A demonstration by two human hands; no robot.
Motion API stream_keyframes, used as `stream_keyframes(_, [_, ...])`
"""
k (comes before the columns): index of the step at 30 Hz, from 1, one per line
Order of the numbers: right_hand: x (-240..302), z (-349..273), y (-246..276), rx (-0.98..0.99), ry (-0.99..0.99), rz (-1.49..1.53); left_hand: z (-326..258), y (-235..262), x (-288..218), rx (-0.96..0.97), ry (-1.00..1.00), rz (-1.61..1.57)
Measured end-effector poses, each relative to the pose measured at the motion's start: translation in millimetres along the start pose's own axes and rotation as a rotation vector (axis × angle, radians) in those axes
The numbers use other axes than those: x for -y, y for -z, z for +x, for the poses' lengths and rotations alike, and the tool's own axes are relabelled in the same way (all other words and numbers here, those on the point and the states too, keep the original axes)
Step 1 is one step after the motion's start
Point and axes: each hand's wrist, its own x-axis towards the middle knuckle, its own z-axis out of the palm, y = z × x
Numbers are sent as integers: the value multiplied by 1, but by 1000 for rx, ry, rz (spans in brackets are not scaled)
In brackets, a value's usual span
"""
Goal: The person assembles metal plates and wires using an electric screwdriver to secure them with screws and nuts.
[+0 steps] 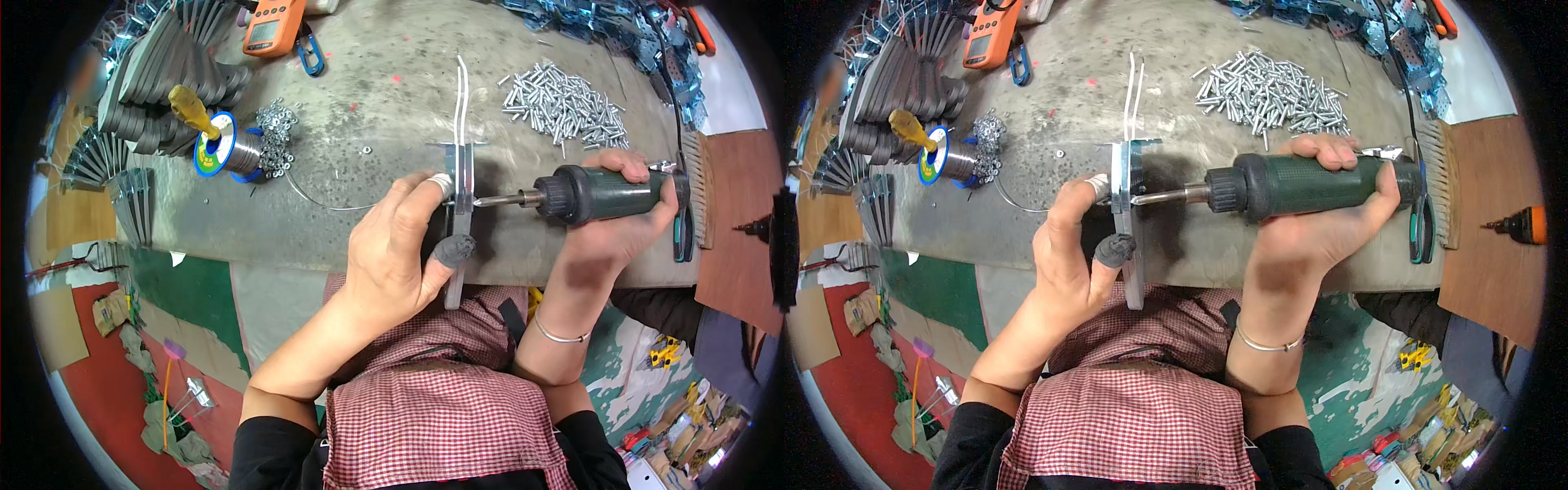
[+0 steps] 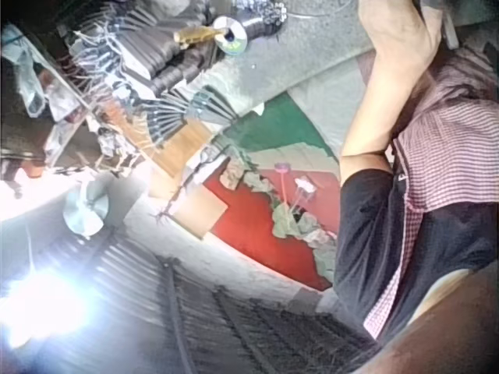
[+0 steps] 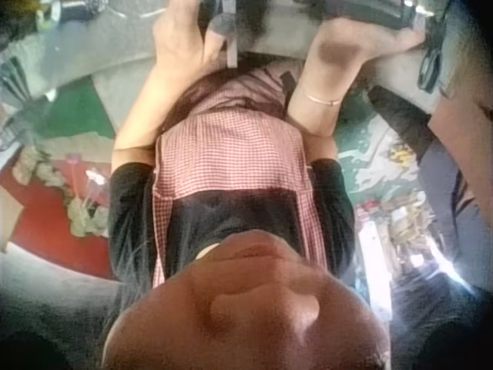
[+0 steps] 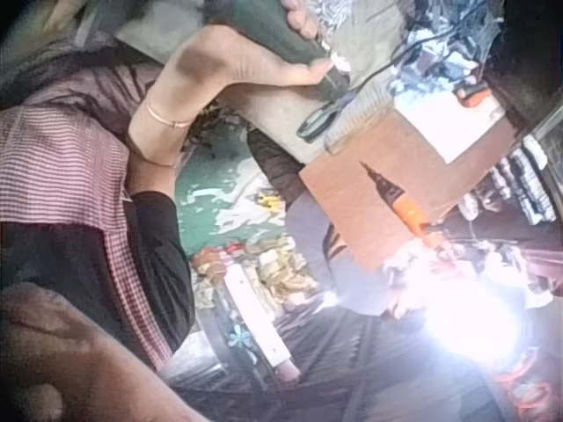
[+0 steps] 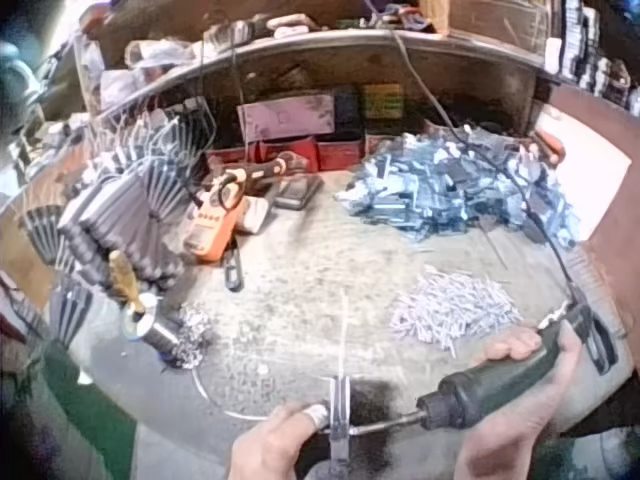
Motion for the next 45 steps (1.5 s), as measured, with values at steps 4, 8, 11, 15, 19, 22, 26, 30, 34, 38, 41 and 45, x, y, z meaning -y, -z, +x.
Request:
stream_keyframes(4, [3,2,4,-29,24,-57,0,-5,7,-44,-74,-5])
stream_keyframes(8, [-2,0,1,-59,59,-122,0,-3,8,-33,-84,9])
stream_keyframes(11, [-5,-1,0,-66,66,-131,1,-1,7,-36,-65,-10])
stream_keyframes(15, [-5,-2,0,-142,110,-210,12,23,3,60,29,19])
stream_keyframes(19, [-9,-6,-4,-164,145,-287,30,50,21,76,124,367])
stream_keyframes(22, [-11,-8,-6,-188,155,-298,36,56,26,254,0,659])
stream_keyframes(26, [-6,-5,-1,-171,115,-239,51,60,21,532,-93,871])
stream_keyframes(30, [-5,-3,2,-175,137,-264,51,66,30,534,-138,820])
stream_keyframes(34, [-5,-3,4,-145,128,-249,43,62,24,306,39,165])
stream_keyframes(38, [-7,-4,-1,-179,146,-281,31,41,6,128,145,-204])
stream_keyframes(41, [-5,-2,2,-169,135,-260,22,31,4,57,167,-237])
stream_keyframes(45, [-9,-4,-1,-135,136,-298,14,21,2,-29,247,-332])
